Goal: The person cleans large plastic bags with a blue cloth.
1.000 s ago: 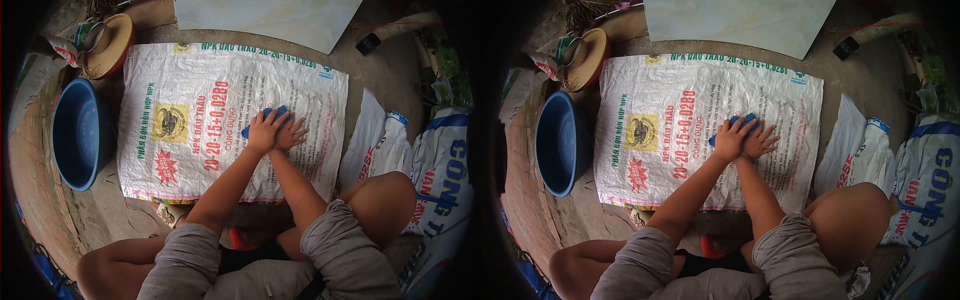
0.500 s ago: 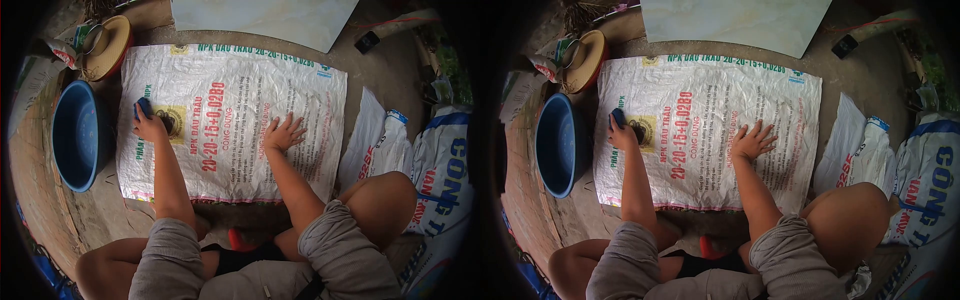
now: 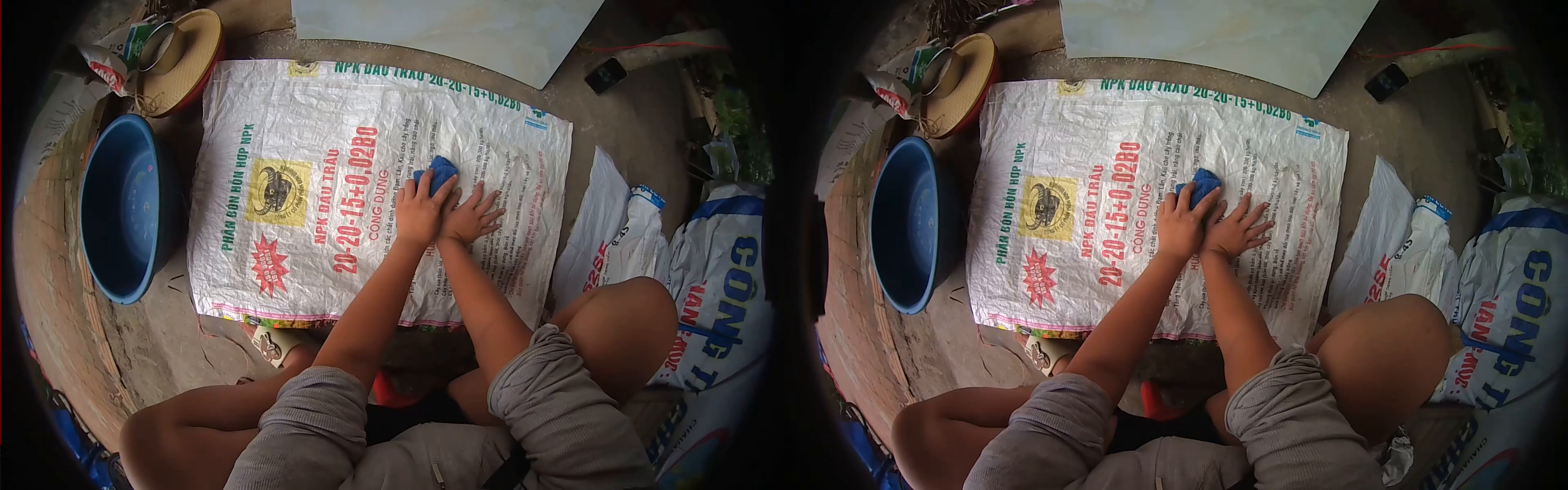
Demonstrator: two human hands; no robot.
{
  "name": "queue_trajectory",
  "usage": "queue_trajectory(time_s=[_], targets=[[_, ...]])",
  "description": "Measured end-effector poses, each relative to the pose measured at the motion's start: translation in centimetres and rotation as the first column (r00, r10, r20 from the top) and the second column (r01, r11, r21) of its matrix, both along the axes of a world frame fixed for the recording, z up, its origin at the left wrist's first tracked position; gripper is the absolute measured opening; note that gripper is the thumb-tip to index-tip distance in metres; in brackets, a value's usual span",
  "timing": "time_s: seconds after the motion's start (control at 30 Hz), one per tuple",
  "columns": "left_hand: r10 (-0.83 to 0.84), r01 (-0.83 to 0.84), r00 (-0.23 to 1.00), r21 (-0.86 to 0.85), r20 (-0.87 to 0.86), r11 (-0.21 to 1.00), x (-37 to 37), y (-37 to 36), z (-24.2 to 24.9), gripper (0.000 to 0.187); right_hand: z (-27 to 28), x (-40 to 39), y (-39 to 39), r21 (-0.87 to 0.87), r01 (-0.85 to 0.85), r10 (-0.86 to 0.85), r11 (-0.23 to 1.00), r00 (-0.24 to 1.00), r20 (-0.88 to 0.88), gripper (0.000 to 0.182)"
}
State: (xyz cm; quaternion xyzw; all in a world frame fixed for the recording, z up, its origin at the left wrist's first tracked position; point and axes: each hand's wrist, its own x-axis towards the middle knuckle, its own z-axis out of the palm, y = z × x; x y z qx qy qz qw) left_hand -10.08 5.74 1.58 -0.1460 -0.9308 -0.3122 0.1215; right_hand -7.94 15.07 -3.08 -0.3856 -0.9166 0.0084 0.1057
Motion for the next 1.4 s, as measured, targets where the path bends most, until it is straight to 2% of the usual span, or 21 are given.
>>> queue_trajectory(time_s=[0.03,0.13,0.17,0.23,0.3,0.37,0.43,0.53,0.6,0.7,0.73,0.77,0.8,0.83,0.9,0.97,1.07,1.1,1.17,1.3,1.4], targets=[[0.001,-0.002,1.000,0.003,0.002,1.000,-0.3,-0.7,0.2,0.052,0.1,0.0,-0.1,0.019,-0.009,0.009,1.000,1.000,-0.018,0.057],[0.281,-0.281,0.960,-0.034,-0.010,0.959,-3.3,-4.5,-0.5,0.051,0.2,0.1,-0.3,0.043,-0.022,0.024,0.999,0.999,-0.039,0.056],[0.370,-0.373,0.927,-0.050,-0.061,0.926,-4.8,-6.4,-1.0,0.049,0.2,0.0,-0.3,0.041,-0.022,0.024,0.999,0.999,-0.041,0.056],[0.545,-0.544,0.838,-0.086,-0.016,0.834,-7.1,-11.3,-1.1,0.054,0.2,0.0,-0.3,0.037,-0.023,0.024,0.999,0.999,-0.038,0.056],[0.737,-0.735,0.675,-0.117,-0.035,0.668,-8.7,-17.0,-2.1,0.057,0.3,-0.1,-0.3,0.046,-0.036,0.037,0.998,0.999,-0.031,0.057],[0.907,-0.902,0.409,-0.106,0.101,0.419,-9.6,-22.5,-2.1,0.059,0.4,0.0,-0.3,0.042,-0.031,0.032,0.999,0.999,-0.023,0.057],[0.957,-0.967,0.157,-0.162,0.244,0.199,-9.7,-26.1,-1.0,0.059,0.5,-0.1,-0.2,0.037,-0.030,0.030,0.999,0.999,-0.015,0.057],[0.953,-0.959,0.252,-0.088,0.167,0.269,-9.3,-25.1,-0.7,0.059,0.6,-0.2,-0.3,0.040,-0.032,0.032,0.999,0.999,-0.010,0.057],[0.895,-0.902,0.431,0.031,0.116,0.431,-9.4,-20.3,-1.2,0.059,0.6,-0.1,-0.4,0.035,-0.036,0.036,0.999,0.999,-0.010,0.057],[0.643,-0.675,0.738,0.266,0.207,0.689,-9.2,-9.3,0.1,0.060,0.9,-0.1,-0.4,0.028,-0.030,0.029,0.999,1.000,0.008,0.056],[0.454,-0.490,0.872,0.339,0.185,0.803,-8.8,-5.8,0.8,0.062,1.0,-0.2,-0.4,0.035,-0.035,0.034,0.999,0.999,0.009,0.056],[0.286,-0.330,0.941,0.299,0.181,0.895,-7.9,-2.5,1.5,0.062,0.9,-0.2,-0.5,0.029,-0.023,0.022,0.999,1.000,0.015,0.056],[0.023,-0.088,0.976,0.293,0.218,0.952,-6.7,-0.4,2.3,0.064,0.8,-0.2,-0.4,0.021,-0.008,0.008,1.000,1.000,0.020,0.056],[-0.138,0.092,0.957,0.187,0.255,0.978,-5.4,1.2,2.9,0.066,0.6,-0.2,-0.2,0.024,-0.005,0.005,1.000,1.000,0.020,0.056],[-0.238,0.240,0.968,-0.027,0.082,0.970,-3.4,2.6,1.2,0.051,0.5,-0.1,0.2,0.012,0.004,-0.005,1.000,0.988,0.152,0.058],[-0.104,0.104,0.981,0.009,0.165,0.995,-2.6,2.3,0.6,0.047,0.7,-0.2,-0.1,-0.022,0.017,-0.013,1.000,0.987,0.161,0.060],[-0.074,0.078,0.990,-0.029,0.122,0.997,-4.0,0.4,1.4,0.047,0.5,-0.1,-0.2,-0.008,-0.006,0.006,1.000,0.999,0.045,0.057],[0.000,0.012,0.996,-0.131,0.088,0.991,-5.1,-0.5,0.2,0.051,0.6,0.0,-0.3,-0.009,-0.002,0.002,1.000,0.999,0.044,0.057],[0.191,-0.186,0.980,-0.085,0.056,0.979,-7.4,-3.7,0.0,0.059,0.9,-0.1,-0.4,0.006,-0.035,0.035,0.999,0.999,0.008,0.056],[0.591,-0.579,0.807,-0.167,0.023,0.798,-11.0,-13.6,-1.4,0.063,0.6,-0.1,-0.2,0.000,-0.040,0.040,0.999,0.999,0.016,0.058],[0.815,-0.815,0.548,-0.099,0.187,0.571,-13.0,-20.2,-2.8,0.057,0.9,-0.2,-0.2,-0.016,-0.029,0.029,0.999,1.000,0.008,0.058]])
